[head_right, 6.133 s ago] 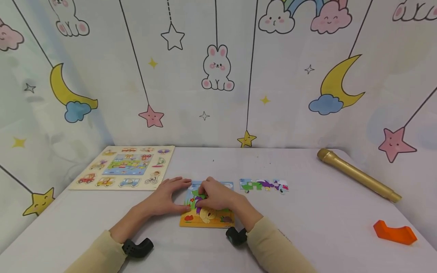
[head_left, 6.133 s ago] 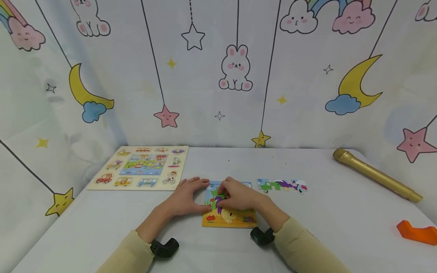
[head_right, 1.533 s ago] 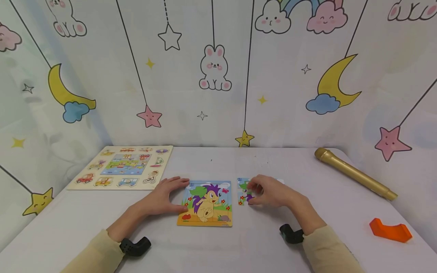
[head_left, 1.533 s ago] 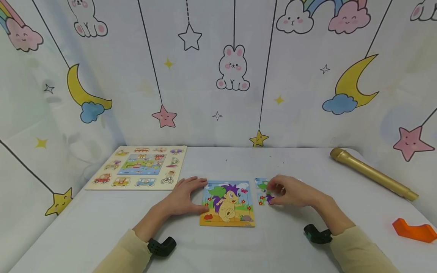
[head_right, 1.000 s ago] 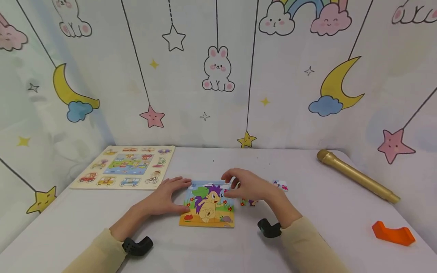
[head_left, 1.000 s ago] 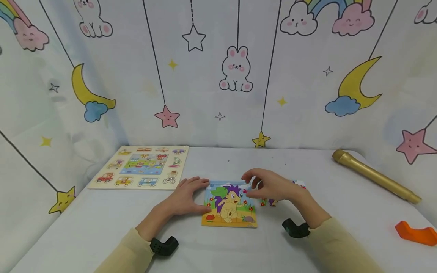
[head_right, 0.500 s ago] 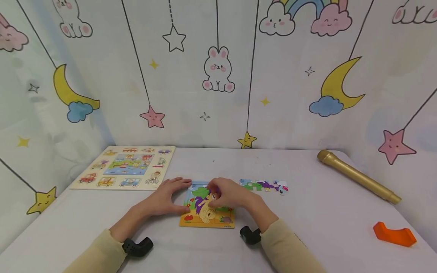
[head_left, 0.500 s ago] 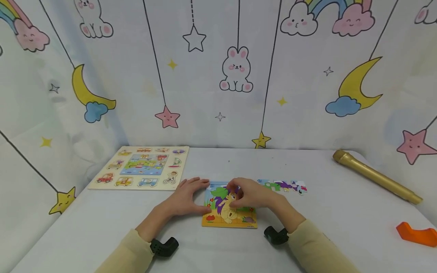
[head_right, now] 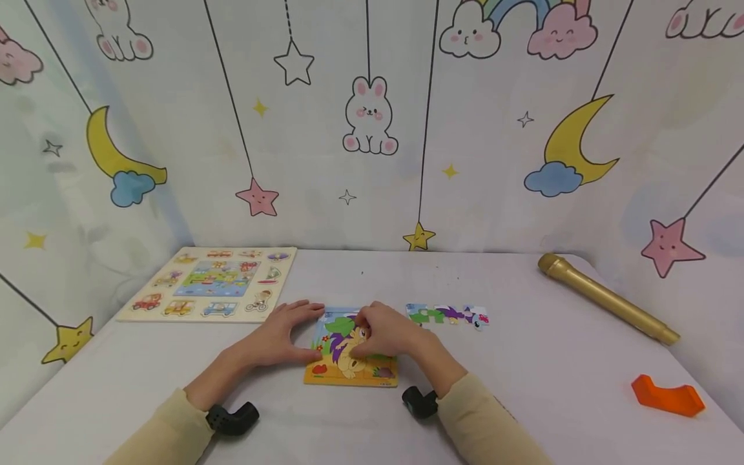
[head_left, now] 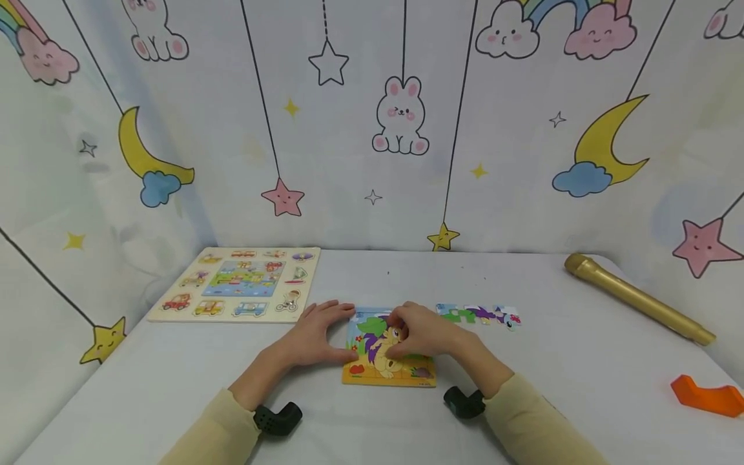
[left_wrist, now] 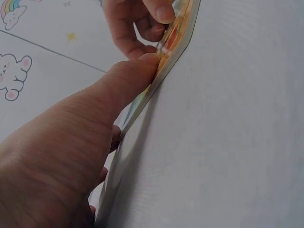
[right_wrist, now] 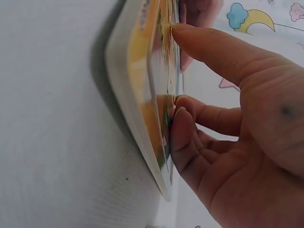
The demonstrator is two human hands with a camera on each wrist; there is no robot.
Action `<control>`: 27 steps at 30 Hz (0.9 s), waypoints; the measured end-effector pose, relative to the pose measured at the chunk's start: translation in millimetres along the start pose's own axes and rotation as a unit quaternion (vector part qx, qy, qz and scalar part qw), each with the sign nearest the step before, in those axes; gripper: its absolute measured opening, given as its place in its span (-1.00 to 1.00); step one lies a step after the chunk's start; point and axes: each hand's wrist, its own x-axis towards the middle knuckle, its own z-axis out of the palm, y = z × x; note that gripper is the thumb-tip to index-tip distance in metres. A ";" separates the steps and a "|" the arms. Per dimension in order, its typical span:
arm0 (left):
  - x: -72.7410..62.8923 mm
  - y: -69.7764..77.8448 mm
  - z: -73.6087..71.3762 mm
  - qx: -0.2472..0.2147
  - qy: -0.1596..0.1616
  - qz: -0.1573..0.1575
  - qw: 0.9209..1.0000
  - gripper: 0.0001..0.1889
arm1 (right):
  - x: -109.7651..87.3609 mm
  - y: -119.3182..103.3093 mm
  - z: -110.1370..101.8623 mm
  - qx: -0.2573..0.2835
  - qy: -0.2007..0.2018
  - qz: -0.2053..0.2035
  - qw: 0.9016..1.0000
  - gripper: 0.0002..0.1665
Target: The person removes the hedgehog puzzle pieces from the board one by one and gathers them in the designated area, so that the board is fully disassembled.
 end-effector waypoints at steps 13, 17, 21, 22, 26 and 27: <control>0.2 1.0 -1.7 -0.003 0.003 0.013 1.000 -0.11 | 0.4 -2.8 -0.5 0.034 0.003 -0.022 0.999 -0.33; 0.0 1.6 -2.2 -0.005 0.002 0.014 1.000 -0.12 | 0.2 -4.7 -0.5 0.038 -0.001 -0.019 0.999 -0.28; 0.3 1.4 -2.3 -0.004 0.002 0.013 1.000 -0.11 | 0.2 -7.2 0.5 0.031 -0.006 -0.015 0.999 -0.25; 0.4 1.3 -2.2 -0.004 0.002 0.013 1.000 -0.11 | 0.3 -8.0 0.7 0.030 -0.007 -0.011 0.999 -0.25; 0.6 1.0 -2.3 -0.003 0.000 0.011 1.000 -0.11 | 0.3 -10.7 0.8 0.025 -0.011 0.002 1.000 -0.25; 0.6 1.0 -2.3 -0.002 0.000 0.010 1.000 -0.11 | 0.5 -11.1 0.8 0.025 -0.012 0.005 1.000 -0.25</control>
